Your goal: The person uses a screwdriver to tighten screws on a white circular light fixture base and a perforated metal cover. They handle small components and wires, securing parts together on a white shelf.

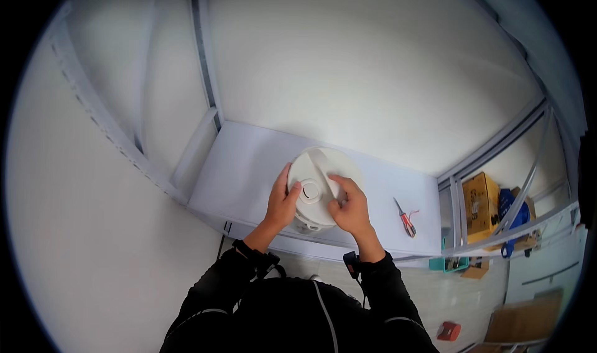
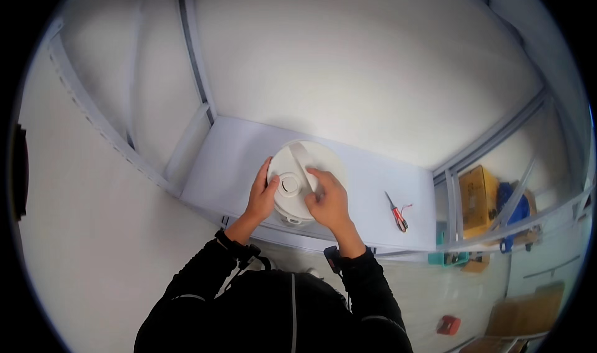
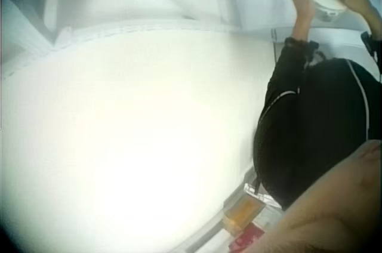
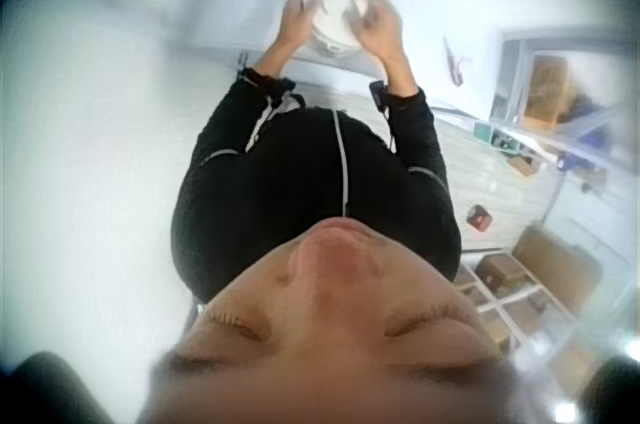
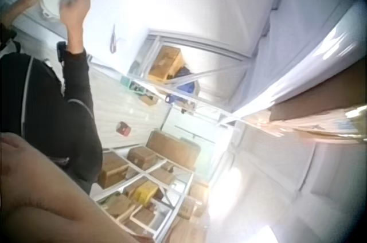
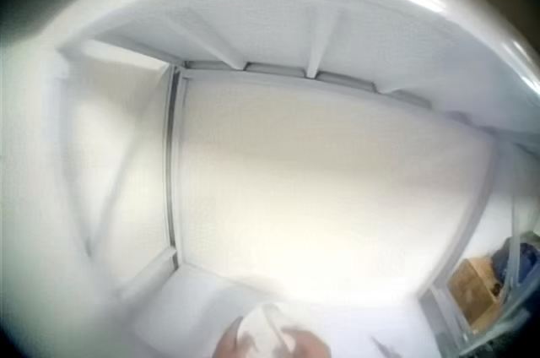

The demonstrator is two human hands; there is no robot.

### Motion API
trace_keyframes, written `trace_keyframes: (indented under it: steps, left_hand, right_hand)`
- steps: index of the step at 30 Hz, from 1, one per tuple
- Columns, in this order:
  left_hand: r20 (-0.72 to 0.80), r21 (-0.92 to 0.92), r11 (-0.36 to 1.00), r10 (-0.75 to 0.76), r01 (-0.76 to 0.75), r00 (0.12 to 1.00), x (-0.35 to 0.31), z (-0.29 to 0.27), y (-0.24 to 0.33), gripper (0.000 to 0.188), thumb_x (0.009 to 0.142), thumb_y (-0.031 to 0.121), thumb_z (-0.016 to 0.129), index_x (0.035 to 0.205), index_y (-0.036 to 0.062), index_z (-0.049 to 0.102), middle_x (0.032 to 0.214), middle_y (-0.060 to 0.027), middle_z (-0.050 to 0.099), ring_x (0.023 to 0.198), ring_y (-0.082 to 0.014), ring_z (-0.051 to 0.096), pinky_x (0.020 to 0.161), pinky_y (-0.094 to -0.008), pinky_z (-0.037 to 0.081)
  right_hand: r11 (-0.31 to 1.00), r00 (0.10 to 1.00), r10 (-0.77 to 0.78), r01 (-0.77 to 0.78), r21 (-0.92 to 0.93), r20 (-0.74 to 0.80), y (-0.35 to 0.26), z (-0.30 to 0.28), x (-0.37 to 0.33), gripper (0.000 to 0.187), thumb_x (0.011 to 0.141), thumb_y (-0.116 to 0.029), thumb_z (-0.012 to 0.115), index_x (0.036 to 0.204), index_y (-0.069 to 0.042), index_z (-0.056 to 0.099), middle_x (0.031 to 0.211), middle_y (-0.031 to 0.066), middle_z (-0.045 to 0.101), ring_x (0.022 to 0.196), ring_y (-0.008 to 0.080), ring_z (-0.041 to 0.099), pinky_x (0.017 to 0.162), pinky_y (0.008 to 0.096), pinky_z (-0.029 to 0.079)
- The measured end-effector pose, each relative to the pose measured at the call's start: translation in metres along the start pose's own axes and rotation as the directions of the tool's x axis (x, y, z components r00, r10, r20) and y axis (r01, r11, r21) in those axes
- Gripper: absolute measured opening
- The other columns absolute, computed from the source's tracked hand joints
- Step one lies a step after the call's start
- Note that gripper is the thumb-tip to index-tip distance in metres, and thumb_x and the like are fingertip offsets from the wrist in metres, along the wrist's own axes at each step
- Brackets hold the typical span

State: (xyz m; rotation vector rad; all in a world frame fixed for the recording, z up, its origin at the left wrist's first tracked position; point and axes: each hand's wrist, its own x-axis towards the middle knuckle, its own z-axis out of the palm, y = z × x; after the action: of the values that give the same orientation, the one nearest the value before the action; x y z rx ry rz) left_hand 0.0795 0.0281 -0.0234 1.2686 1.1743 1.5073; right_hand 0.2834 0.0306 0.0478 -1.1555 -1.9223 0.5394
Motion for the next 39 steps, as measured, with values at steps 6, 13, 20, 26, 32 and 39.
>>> trace_keyframes:
  steps: [6,13,20,26,32,39]
  left_hand:
    - [0.042,-0.113,0.994,0.004,0.0,0.999,0.003,-0.008,-0.016,0.059,0.113,0.024,0.048,0.162,-0.0071,0.035,0.161,-0.0239,0.047,0.15,-0.032,0.045,0.124,-0.04,0.035]
    - [0.104,-0.16,0.986,-0.033,0.049,0.994,0.005,-0.014,-0.011,0.065,0.112,0.024,0.054,0.163,-0.0087,0.031,0.164,-0.0243,0.043,0.151,-0.032,0.043,0.125,-0.0397,0.033]
    - [0.173,-0.141,0.99,0.038,-0.014,0.984,0.0,-0.011,-0.004,0.078,0.11,0.023,0.058,0.166,-0.0111,0.015,0.164,-0.0272,0.037,0.151,-0.0331,0.039,0.126,-0.0423,0.032]
    - [0.159,-0.17,0.985,0.032,-0.005,0.987,-0.004,-0.009,-0.004,0.078,0.11,0.023,0.056,0.166,-0.0105,0.014,0.165,-0.0271,0.034,0.153,-0.0337,0.037,0.126,-0.0435,0.03]
    - [0.153,-0.168,0.986,0.023,0.003,0.988,-0.004,-0.009,-0.015,0.077,0.107,0.019,0.055,0.166,-0.0087,0.015,0.168,-0.0258,0.03,0.155,-0.0339,0.033,0.128,-0.0435,0.027]
    - [0.141,-0.149,0.988,0.05,-0.028,0.989,-0.004,-0.008,-0.021,0.076,0.107,0.017,0.057,0.167,-0.0068,0.016,0.168,-0.025,0.031,0.155,-0.0332,0.033,0.128,-0.0436,0.027]
  right_hand:
    - [0.997,0.994,-0.055,0.05,-0.052,-0.095,0.006,0.011,-0.003,0.049,0.083,-0.007,0.07,0.132,-0.011,0.068,0.118,0.015,0.073,0.1,0.0337,0.071,0.087,0.0385,0.057]
    - [0.994,0.995,0.012,-0.023,-0.109,-0.096,-0.005,0.013,0.0,0.045,0.087,-0.008,0.073,0.132,-0.01,0.068,0.122,0.0158,0.073,0.11,0.0364,0.071,0.093,0.0393,0.056]
    - [0.993,0.996,0.021,-0.031,-0.114,-0.083,-0.013,0.013,0.003,0.046,0.086,-0.005,0.074,0.131,-0.01,0.068,0.123,0.0166,0.073,0.112,0.0389,0.07,0.096,0.0413,0.056]
    - [0.992,0.998,0.005,-0.012,-0.128,-0.059,-0.017,0.012,0.007,0.045,0.088,-0.003,0.072,0.132,-0.009,0.067,0.122,0.0174,0.072,0.112,0.0408,0.07,0.096,0.0422,0.056]
    - [0.986,0.996,-0.042,0.027,-0.166,-0.083,-0.016,0.015,0.005,0.045,0.087,-0.003,0.072,0.131,-0.011,0.067,0.116,0.0169,0.072,0.104,0.0423,0.07,0.088,0.0447,0.057]
    - [0.99,0.987,-0.075,0.057,-0.131,-0.143,-0.009,0.019,0.003,0.045,0.085,-0.004,0.072,0.129,-0.013,0.07,0.11,0.0158,0.073,0.097,0.0416,0.07,0.082,0.0471,0.057]
